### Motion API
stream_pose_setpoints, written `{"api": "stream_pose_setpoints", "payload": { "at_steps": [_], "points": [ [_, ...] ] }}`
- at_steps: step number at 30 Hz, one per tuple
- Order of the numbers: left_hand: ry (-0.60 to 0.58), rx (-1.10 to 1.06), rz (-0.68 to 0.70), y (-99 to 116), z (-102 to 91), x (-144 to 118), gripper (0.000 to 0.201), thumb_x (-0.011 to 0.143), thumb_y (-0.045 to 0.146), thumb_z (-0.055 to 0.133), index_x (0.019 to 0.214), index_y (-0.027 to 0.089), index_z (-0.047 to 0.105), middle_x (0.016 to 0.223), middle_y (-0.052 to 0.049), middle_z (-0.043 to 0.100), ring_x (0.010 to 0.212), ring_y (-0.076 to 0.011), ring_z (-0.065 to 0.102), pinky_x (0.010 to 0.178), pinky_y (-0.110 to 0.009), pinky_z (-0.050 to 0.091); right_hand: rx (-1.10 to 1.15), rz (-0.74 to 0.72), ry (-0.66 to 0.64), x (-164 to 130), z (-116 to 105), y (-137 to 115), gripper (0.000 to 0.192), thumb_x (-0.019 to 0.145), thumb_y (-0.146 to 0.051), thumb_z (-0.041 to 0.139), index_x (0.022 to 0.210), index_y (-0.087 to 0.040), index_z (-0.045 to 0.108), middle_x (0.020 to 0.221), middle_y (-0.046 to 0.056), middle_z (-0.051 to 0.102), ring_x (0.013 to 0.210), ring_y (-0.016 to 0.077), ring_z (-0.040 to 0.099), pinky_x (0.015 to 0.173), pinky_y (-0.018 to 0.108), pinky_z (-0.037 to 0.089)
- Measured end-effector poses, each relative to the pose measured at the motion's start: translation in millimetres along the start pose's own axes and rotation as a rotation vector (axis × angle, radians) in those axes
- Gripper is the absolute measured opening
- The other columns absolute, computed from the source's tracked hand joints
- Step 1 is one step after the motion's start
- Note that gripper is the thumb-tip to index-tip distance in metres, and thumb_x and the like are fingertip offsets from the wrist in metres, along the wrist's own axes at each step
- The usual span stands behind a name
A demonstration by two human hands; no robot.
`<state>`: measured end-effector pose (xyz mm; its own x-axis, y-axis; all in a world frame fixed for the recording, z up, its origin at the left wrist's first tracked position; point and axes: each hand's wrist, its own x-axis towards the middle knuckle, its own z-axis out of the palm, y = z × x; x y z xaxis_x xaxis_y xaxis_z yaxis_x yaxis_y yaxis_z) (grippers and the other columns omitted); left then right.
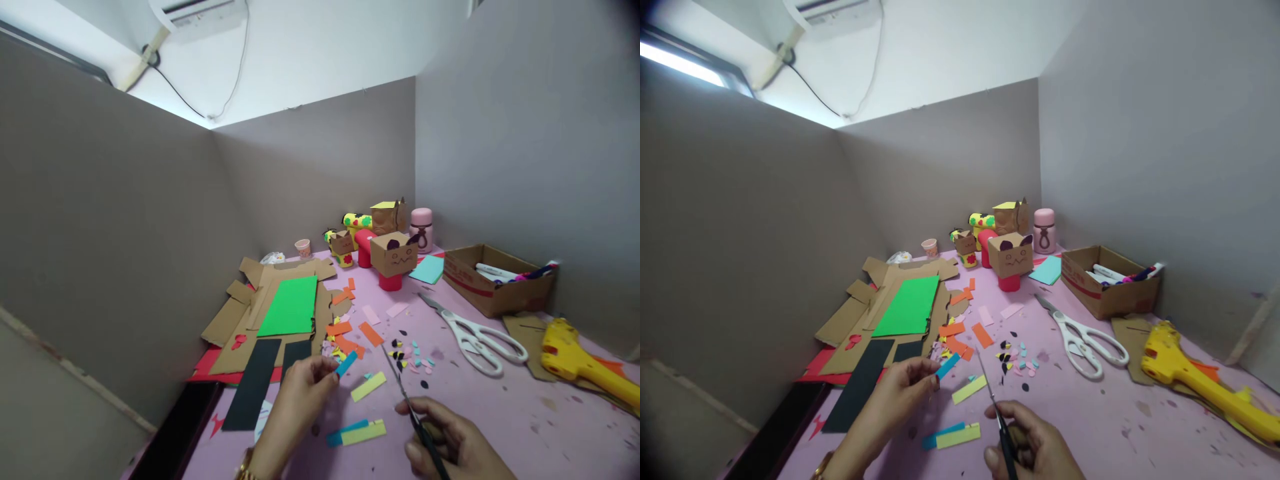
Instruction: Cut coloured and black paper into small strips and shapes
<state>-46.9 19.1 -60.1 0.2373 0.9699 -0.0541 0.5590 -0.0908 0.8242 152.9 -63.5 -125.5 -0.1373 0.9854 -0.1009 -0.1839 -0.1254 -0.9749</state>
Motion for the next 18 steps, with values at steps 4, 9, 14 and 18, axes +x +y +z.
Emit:
{"api": "stream_pose_setpoints", "payload": {
  "at_steps": [4, 9, 14, 18],
  "points": [
    [-0.165, -0.348, -0.085, 21, 14.6, -21, 0.014, 0.064, 0.028, 0.063, 0.069, 0.014, 0.063, 0.059, 0.003, 0.056, 0.057, -0.0118, 0.047, 0.056, -0.023, 0.033, 0.113, -0.113, 0.228, -1, 1, -13, 0.046, 0.063, -0.034, 0.078, 0.100, -0.017, 0.057, 0.052, -0.010, 0.045, 0.043, 0.0071, 0.036, 0.043, 0.020, 0.027],
    [-0.322, -0.457, -0.114, 35, 39.4, -41, 0.012, 0.064, 0.026, 0.065, 0.068, 0.015, 0.062, 0.060, 0.003, 0.055, 0.056, -0.0103, 0.043, 0.054, -0.023, 0.029, 0.172, -0.211, 0.291, -6, 1, -35, 0.042, 0.060, -0.028, 0.080, 0.096, -0.018, 0.060, 0.053, -0.008, 0.054, 0.042, 0.0078, 0.043, 0.042, 0.019, 0.032],
    [-0.201, -0.566, -0.075, 32, 44.6, -37, 0.024, 0.063, 0.034, 0.072, 0.074, 0.014, 0.065, 0.061, 0.002, 0.057, 0.057, -0.0102, 0.045, 0.054, -0.023, 0.031, 0.105, -0.236, 0.334, -9, -6, -46, 0.039, 0.057, -0.029, 0.081, 0.091, -0.020, 0.063, 0.054, -0.007, 0.055, 0.043, 0.0096, 0.045, 0.043, 0.022, 0.037],
    [-0.035, -0.770, -0.113, 27, 58.6, -36, 0.050, 0.055, 0.055, 0.076, 0.084, 0.016, 0.063, 0.061, 0.004, 0.056, 0.050, -0.0082, 0.045, 0.051, -0.022, 0.033, 0.103, -0.258, 0.402, -11, -6, -49, 0.040, 0.058, -0.033, 0.080, 0.092, -0.020, 0.064, 0.056, -0.006, 0.057, 0.043, 0.0101, 0.046, 0.042, 0.022, 0.038]
  ]
}}
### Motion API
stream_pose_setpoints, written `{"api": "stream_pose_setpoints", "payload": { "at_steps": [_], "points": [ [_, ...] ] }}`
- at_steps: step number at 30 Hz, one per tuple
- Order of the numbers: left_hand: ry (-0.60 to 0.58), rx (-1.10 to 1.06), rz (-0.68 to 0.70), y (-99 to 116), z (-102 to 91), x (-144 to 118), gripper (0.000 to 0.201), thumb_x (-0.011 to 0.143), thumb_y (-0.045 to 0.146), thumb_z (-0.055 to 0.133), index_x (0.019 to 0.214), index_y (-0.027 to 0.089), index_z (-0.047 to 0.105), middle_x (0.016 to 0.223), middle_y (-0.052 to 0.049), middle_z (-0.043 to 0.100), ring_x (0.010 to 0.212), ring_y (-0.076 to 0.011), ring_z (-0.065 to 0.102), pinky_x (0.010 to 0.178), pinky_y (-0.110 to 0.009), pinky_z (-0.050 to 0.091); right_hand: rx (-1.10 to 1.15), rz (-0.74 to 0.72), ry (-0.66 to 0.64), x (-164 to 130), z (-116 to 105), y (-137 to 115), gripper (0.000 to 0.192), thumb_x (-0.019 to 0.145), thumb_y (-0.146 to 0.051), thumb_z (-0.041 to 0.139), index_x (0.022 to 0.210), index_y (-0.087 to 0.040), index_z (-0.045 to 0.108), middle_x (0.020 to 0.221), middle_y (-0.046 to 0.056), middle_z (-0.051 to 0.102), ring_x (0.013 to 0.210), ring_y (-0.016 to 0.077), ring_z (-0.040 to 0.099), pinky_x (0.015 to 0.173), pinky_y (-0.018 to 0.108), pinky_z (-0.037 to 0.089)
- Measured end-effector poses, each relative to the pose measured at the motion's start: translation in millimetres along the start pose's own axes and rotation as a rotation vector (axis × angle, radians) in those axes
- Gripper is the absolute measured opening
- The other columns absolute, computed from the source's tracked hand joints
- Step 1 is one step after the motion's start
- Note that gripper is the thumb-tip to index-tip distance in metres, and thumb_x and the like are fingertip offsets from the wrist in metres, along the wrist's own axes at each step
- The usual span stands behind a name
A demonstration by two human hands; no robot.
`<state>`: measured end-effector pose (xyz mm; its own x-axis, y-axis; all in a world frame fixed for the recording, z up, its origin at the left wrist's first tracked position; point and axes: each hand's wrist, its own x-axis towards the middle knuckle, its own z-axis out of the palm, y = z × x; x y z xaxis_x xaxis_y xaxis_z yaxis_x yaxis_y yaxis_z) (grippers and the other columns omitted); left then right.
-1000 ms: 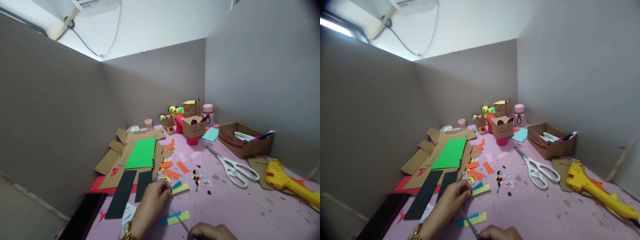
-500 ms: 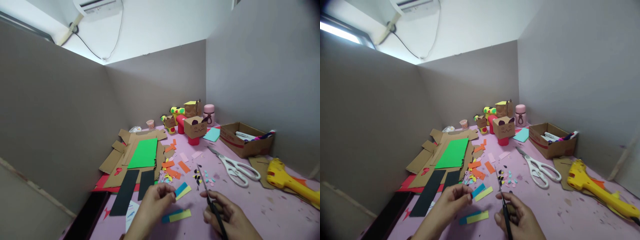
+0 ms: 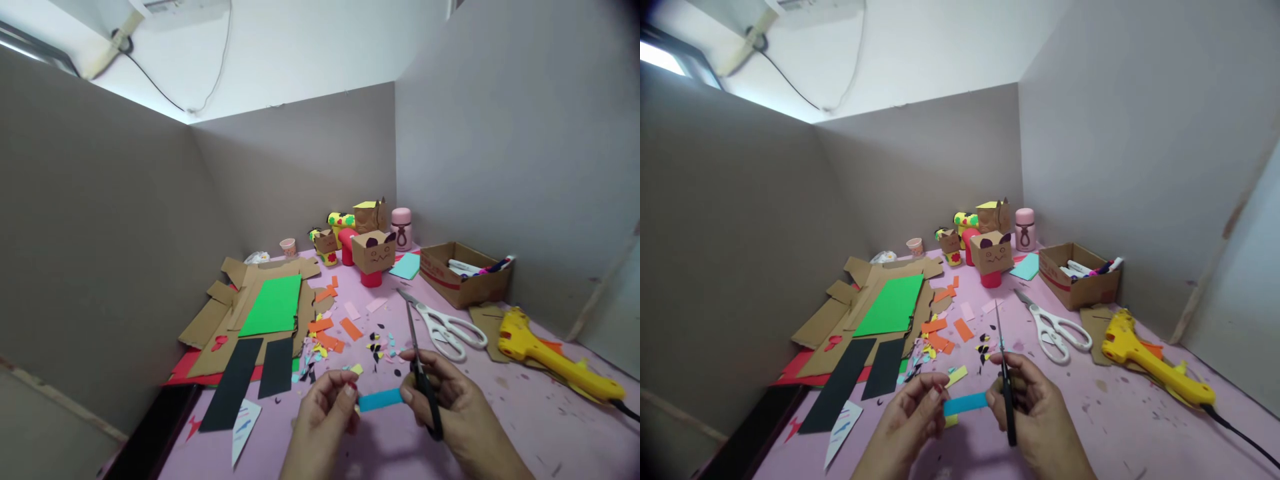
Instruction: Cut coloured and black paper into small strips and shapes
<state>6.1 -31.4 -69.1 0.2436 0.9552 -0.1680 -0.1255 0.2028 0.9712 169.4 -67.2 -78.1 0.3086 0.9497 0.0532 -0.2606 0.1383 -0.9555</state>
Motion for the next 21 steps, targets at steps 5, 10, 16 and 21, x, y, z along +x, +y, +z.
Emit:
{"api": "stream_pose_setpoints", "payload": {
  "at_steps": [5, 10, 16, 21],
  "points": [
    [-0.105, 0.055, -0.050, -12, 15.3, -7, 0.047, 0.056, 0.057, 0.075, 0.064, 0.014, 0.059, 0.051, 0.001, 0.058, 0.044, -0.0076, 0.045, 0.048, -0.022, 0.032, -0.054, -0.026, -0.011, -5, 2, 0, 0.040, 0.058, -0.035, 0.080, 0.091, -0.020, 0.064, 0.055, -0.006, 0.056, 0.047, 0.0118, 0.050, 0.045, 0.023, 0.039],
    [-0.155, 0.144, -0.137, -13, 9.1, -9, 0.046, 0.055, 0.057, 0.074, 0.056, 0.016, 0.055, 0.049, 0.002, 0.059, 0.042, -0.0072, 0.046, 0.047, -0.021, 0.032, -0.069, -0.006, -0.052, -1, -3, 3, 0.037, 0.061, -0.028, 0.079, 0.093, -0.020, 0.061, 0.057, -0.006, 0.057, 0.053, 0.0134, 0.054, 0.051, 0.024, 0.042],
    [-0.264, 0.104, -0.238, -20, 0.5, -9, 0.046, 0.056, 0.057, 0.074, 0.062, 0.016, 0.053, 0.049, 0.002, 0.061, 0.039, -0.0053, 0.045, 0.045, -0.019, 0.029, -0.068, 0.043, -0.163, 4, -6, 4, 0.036, 0.065, -0.020, 0.076, 0.095, -0.019, 0.057, 0.055, -0.009, 0.051, 0.051, 0.0102, 0.048, 0.051, 0.022, 0.038],
    [-0.292, 0.019, -0.227, -22, 5.5, -15, 0.045, 0.054, 0.052, 0.079, 0.069, 0.014, 0.060, 0.054, 0.000, 0.065, 0.045, -0.0061, 0.049, 0.048, -0.019, 0.031, -0.035, 0.065, -0.192, -1, -3, 1, 0.038, 0.059, -0.020, 0.079, 0.091, -0.019, 0.059, 0.051, -0.010, 0.049, 0.048, 0.0089, 0.044, 0.047, 0.020, 0.034]
  ]
}}
